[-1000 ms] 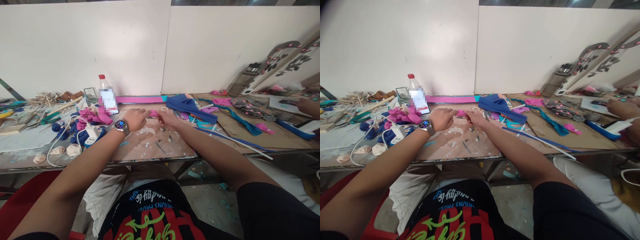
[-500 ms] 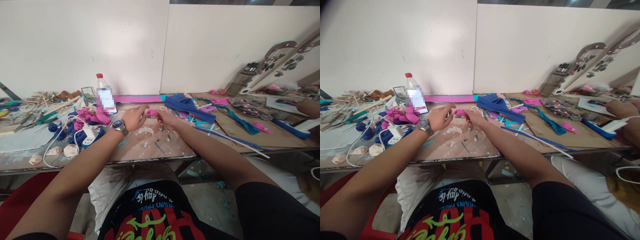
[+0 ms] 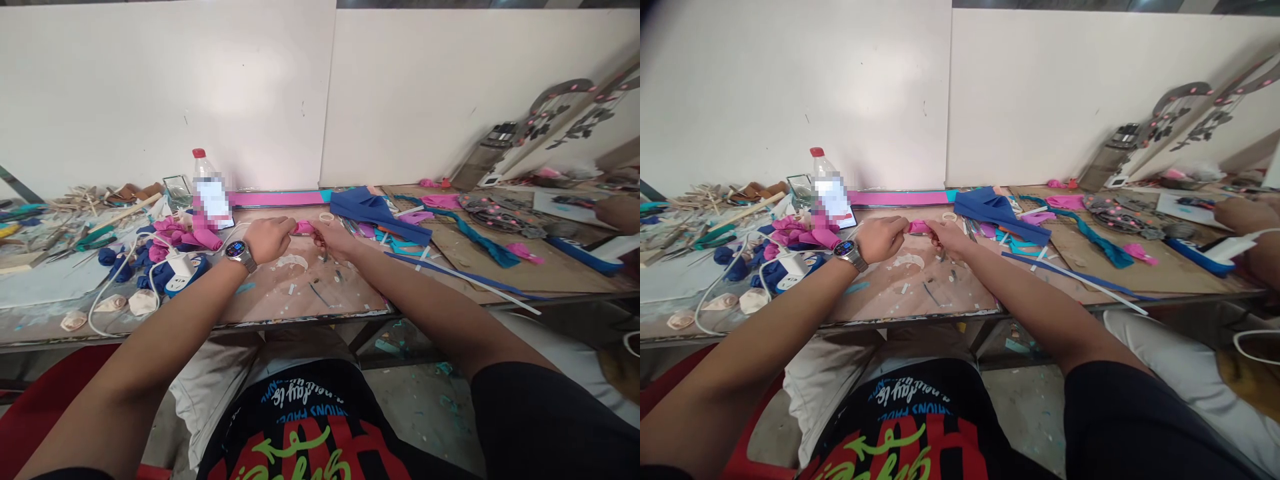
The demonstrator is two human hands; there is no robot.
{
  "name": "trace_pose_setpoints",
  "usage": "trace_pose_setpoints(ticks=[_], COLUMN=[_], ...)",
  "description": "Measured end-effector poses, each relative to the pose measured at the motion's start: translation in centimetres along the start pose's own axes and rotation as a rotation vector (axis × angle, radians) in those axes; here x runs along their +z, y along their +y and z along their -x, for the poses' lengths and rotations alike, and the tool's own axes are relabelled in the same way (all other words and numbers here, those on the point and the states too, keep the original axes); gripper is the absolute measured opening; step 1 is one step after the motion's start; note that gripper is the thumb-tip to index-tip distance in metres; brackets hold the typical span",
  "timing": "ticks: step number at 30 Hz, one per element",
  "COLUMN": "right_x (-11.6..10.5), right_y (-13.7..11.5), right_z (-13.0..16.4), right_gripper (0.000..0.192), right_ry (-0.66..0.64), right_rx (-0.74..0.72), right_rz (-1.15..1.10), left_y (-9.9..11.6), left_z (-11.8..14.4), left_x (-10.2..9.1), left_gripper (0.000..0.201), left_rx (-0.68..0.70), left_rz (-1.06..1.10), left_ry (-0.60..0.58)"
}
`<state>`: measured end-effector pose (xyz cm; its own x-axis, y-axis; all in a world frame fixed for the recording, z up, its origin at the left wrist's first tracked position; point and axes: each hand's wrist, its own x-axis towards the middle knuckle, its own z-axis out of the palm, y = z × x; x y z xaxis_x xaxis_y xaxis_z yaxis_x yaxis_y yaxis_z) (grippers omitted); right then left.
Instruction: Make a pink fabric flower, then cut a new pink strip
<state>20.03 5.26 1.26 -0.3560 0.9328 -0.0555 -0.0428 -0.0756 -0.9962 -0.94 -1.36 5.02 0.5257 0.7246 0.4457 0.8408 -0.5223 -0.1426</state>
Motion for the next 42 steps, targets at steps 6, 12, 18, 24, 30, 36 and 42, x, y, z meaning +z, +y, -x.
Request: trace_pose_setpoints(ticks=[6,12,18,24,30,36,42], right_x=[-0.2,-0.06,-0.06,0.05,0.07,0.1,0.14], right_y=[0.18,0.23,-0.09,-0.35,-0.19,-0.42,-0.69], right_z=[-0.26,-0.25,-0.07,0.11,0.11,0.29,0.26], right_gripper=[0.042,0.044,0.038,0.035,0.037,0.041,0.04], right_ry=[-0.022,-0.033,-0.024,-0.048,-0.062,-0.049,-0.033], right_rx=[-0.013,-0.026,-0.021,-0.027,-0.043,-0.087,-0.099], right_rz=[-0.02,-0.01,-0.033,-0.036,-0.025,-0.034,-0.052], left_y=[-0.07,-0.01,0.05,0.34,0.45,0.25,0.18], left_z=[0.14,0.06,0.13,0.21,0.28,0.21,0.21], left_x=[0.29,0.28,0.52,0.61,0.47,0.4,0.41], left_gripper=[0.04,0.029,0.037,0.043,0.038,0.023,0.028], left_rx=[-0.003,-0.008,-0.018,-0.078,-0.052,-0.047,-0.154], left_rz=[0.072,0.056,0.074,0.152,0.123,0.142,0.309], left_ry=[0.017,-0.014,0.042,0.052,0.021,0.023,0.114])
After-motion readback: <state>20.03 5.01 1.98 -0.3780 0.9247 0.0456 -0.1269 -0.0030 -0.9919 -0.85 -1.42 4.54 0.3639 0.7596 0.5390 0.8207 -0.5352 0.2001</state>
